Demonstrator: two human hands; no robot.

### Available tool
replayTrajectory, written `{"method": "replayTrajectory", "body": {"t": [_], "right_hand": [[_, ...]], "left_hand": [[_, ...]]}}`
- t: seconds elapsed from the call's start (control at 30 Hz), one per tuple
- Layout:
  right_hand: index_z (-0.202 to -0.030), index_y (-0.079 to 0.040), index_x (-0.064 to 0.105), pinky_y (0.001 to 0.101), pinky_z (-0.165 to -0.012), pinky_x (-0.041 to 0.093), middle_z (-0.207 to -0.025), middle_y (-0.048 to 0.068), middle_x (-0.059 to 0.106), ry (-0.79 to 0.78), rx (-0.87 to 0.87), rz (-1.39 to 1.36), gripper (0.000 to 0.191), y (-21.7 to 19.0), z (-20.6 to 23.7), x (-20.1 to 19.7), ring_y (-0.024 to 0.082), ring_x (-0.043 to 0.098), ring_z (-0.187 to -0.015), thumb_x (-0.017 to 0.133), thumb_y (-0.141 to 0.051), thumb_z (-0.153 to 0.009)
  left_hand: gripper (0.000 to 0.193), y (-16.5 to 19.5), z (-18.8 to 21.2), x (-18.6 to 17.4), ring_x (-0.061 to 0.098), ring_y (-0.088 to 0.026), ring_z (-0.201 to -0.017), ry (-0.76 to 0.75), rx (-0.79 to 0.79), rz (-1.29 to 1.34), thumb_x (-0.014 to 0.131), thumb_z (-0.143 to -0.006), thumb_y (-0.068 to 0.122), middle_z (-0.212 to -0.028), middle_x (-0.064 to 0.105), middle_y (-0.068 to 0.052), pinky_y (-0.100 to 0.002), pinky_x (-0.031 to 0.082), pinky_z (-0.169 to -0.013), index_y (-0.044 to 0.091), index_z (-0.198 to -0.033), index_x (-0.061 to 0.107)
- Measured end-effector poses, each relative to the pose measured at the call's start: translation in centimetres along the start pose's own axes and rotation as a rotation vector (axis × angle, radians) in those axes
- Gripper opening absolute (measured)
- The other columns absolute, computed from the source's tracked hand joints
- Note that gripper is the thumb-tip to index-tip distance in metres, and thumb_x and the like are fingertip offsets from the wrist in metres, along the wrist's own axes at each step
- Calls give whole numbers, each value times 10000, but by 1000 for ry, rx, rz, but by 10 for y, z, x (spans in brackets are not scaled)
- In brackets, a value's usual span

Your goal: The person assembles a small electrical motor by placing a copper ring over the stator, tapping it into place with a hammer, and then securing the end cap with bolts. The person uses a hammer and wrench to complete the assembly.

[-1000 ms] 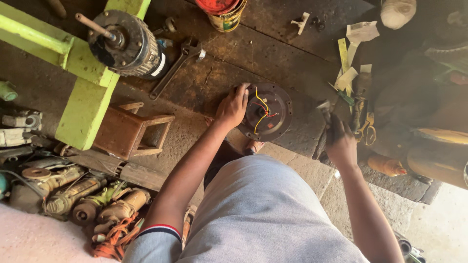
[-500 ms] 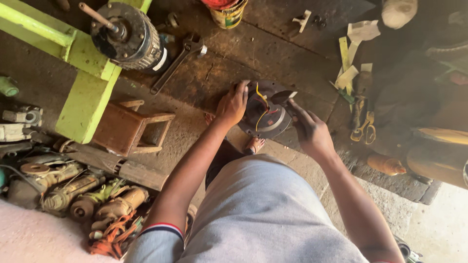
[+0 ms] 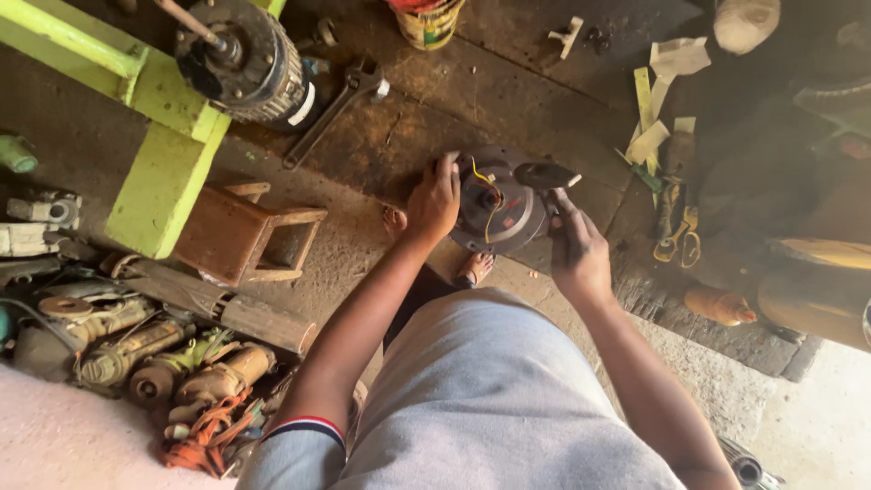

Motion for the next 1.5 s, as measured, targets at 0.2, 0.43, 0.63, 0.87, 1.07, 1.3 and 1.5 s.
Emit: {"method": "replayTrajectory", "body": {"t": [0.2, 0.43, 0.63, 0.87, 1.07, 1.3, 1.5], "right_hand": [[-1488, -139, 535, 418, -804, 589, -1208, 193, 729, -207, -32, -18, 564, 15, -1, 6, 305, 762, -908, 519, -6, -941], [-1528, -156, 526, 368, -698, 556, -923, 138, 698, -107, 154, -73, 524, 24, 21, -2, 235, 661, -751, 539, -28, -1020], [-1506, -140, 536, 334, -673, 548, -928, 111, 710, -101, 87, -60, 508, 13, 19, -11, 176, 662, -746, 559, -8, -1016], [-1446, -155, 582, 372, -828, 579, -1146, 187, 717, 35, -156, 7, 455, 5, 17, -7, 303, 691, -958, 567, 21, -1027], [-1509, -156, 553, 363, -758, 578, -1123, 212, 712, -175, -44, 31, 544, 8, 10, 6, 244, 732, -871, 592, 11, -992], [-1538, -152, 514, 228, -659, 507, -906, 19, 640, 59, 60, -200, 477, 29, 12, -14, 73, 573, -720, 493, -13, -1082], [-1454, -173, 597, 454, -687, 566, -1040, 242, 717, -203, -169, 184, 410, 17, -8, 13, 399, 689, -864, 643, -109, -1051]], "left_hand": [[419, -13, 36, 3, 704, -491, -954, -277, -257, -113, 427, -1133, 294, -1135, 700, -328, -547, 573, -784, 71, -1484, 377], [1250, 0, 29, -30, 282, -554, -1448, -314, 303, -65, 829, -707, 341, -1623, 228, -348, -672, 273, -1177, 26, -1624, 40], [1450, 40, 1, -19, 176, -515, -1499, -623, 153, -250, 926, -573, 694, -1672, 69, -238, -624, 273, -1184, 173, -1615, 63], [1396, 43, 4, -21, 377, -524, -1404, -502, 175, -228, 922, -557, 686, -1640, 218, -249, -571, 412, -1121, 114, -1609, 205], [1390, 43, 2, -22, 399, -536, -1382, -528, 149, -250, 917, -539, 675, -1637, 231, -242, -565, 443, -1060, 108, -1594, 212], [1378, 42, -4, -21, 388, -566, -1371, -524, 153, -237, 928, -575, 680, -1623, 242, -269, -580, 423, -1080, 111, -1605, 211], [1399, 48, -2, -19, 412, -537, -1371, -523, 176, -289, 935, -520, 656, -1616, 277, -251, -566, 441, -1067, 90, -1586, 227]]}}
Point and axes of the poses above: each hand's wrist, its own z-axis away from the middle knuckle, its own x-axis out of the palm, y = z × x, the point moved 4 cm from there along -z, towards the middle knuckle
